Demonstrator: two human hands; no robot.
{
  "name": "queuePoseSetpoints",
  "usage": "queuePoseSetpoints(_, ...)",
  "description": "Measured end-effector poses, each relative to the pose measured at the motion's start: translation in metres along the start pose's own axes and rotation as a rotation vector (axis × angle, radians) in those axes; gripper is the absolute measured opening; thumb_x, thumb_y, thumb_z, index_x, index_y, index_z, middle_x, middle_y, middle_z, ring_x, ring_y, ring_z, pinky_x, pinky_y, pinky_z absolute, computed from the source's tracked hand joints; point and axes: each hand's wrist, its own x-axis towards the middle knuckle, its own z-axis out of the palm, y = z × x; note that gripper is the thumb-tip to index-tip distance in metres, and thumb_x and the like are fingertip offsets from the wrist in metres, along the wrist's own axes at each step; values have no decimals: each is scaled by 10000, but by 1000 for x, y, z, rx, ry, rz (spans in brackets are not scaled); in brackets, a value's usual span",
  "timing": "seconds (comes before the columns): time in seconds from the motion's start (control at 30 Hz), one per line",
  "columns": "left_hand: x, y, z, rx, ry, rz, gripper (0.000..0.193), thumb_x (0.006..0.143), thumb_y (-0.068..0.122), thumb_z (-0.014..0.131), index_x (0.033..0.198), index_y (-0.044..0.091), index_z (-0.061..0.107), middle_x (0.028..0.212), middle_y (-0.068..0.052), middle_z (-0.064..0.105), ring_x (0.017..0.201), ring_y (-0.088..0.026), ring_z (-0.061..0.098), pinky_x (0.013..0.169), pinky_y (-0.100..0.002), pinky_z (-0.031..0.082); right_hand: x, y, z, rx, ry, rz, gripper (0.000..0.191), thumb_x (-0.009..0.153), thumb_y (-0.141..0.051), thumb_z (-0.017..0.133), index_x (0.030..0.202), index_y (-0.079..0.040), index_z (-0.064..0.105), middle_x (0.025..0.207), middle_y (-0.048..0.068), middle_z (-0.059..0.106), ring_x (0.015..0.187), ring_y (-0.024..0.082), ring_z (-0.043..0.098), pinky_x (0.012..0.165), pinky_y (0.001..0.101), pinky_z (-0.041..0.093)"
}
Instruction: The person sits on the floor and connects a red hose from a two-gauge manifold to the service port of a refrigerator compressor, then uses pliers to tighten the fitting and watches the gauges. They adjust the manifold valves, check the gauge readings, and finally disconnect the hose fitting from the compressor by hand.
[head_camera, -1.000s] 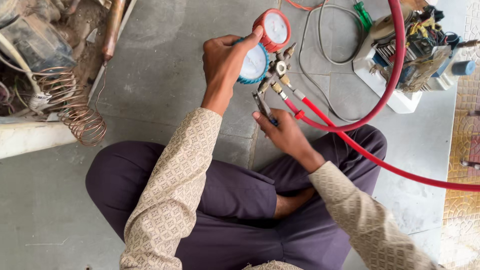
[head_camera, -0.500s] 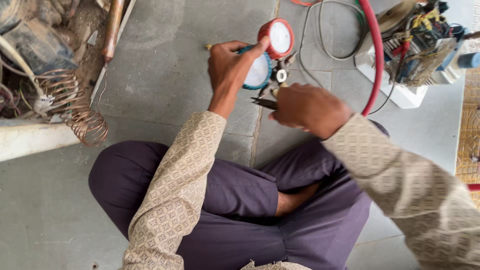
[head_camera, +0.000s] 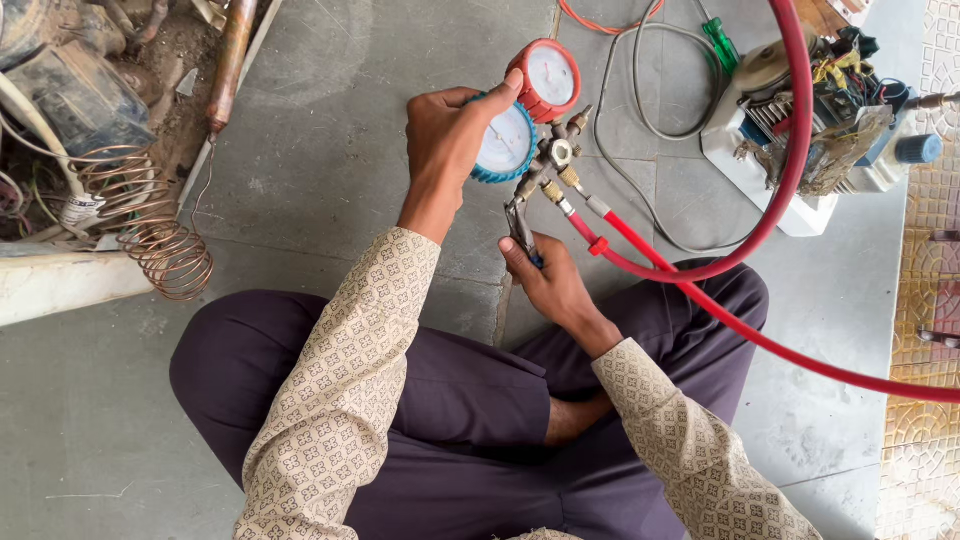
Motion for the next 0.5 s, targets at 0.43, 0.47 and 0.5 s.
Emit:
queuePoseSetpoints(0.43, -9, 0, 1, 217, 61, 16, 477, 677, 555, 819, 718, 80, 811, 641, -34, 749, 602, -161, 712, 599, -325, 540, 19, -140, -66, -1009, -405, 442, 447, 945, -483, 648, 880, -41, 662, 676, 139, 666, 647, 344, 709, 588, 464, 550)
queuePoseSetpoints(0.47, -9, 2, 1, 213, 57, 25, 472, 680, 546, 821, 724, 76, 814, 640, -36, 750, 598, -164, 710, 598, -325, 536, 21, -144, -68, -1102, -427, 330, 466, 951, -478, 655, 849, -25, 692, 657, 145, 684, 675, 326, 709, 627, 450, 528)
queuePoseSetpoints(0.5, -9, 4, 1, 206, 53, 36, 466, 684, 537, 824, 729, 73, 816, 639, -37, 751, 594, -168, 709, 596, -325, 531, 22, -143, -68, -1196, -446, 217, 489, 958, -473, 662, 819, -8, 721, 638, 150, 701, 704, 309, 709, 666, 437, 507)
